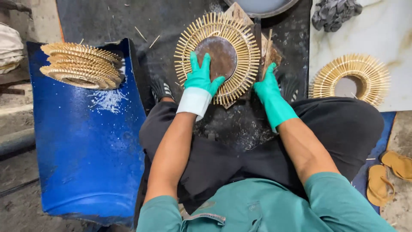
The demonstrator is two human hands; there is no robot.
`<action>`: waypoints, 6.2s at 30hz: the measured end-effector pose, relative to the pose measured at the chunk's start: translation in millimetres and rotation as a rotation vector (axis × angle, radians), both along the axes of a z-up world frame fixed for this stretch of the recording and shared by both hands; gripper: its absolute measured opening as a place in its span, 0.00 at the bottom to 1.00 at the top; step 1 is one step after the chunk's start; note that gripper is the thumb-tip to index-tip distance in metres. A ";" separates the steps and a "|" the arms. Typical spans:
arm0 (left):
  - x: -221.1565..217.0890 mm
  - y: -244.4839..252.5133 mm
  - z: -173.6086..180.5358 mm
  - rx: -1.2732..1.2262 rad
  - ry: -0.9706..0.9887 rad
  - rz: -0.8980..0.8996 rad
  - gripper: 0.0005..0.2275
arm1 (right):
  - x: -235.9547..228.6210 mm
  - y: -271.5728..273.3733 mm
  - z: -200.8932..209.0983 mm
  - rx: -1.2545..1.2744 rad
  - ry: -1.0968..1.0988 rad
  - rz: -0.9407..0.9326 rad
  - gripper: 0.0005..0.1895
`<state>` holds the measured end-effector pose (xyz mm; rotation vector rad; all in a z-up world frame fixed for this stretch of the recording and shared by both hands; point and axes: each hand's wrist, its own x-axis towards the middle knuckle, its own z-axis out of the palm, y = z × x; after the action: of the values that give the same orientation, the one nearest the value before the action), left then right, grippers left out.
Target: Manually assembling or refining circular wooden grids using hand tools.
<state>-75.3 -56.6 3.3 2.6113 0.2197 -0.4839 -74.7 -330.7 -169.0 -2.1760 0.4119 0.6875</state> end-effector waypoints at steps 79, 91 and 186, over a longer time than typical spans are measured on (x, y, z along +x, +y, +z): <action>31.3 -11.0 -21.7 0.145 -0.104 -0.182 0.55 | 74.9 -41.7 193.1 0.009 -0.009 0.014 0.18; 47.7 -4.7 4.1 0.056 0.034 -0.257 0.53 | 75.9 -43.4 198.5 0.002 0.007 0.092 0.21; -2.2 4.2 -2.2 -0.037 -0.070 -0.205 0.46 | 19.3 -43.3 226.2 0.322 -0.232 -0.126 0.09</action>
<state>-77.4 -52.4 1.1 2.6218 -0.0804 -0.4593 -55.4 -374.0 57.2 -1.8794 0.2906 0.3945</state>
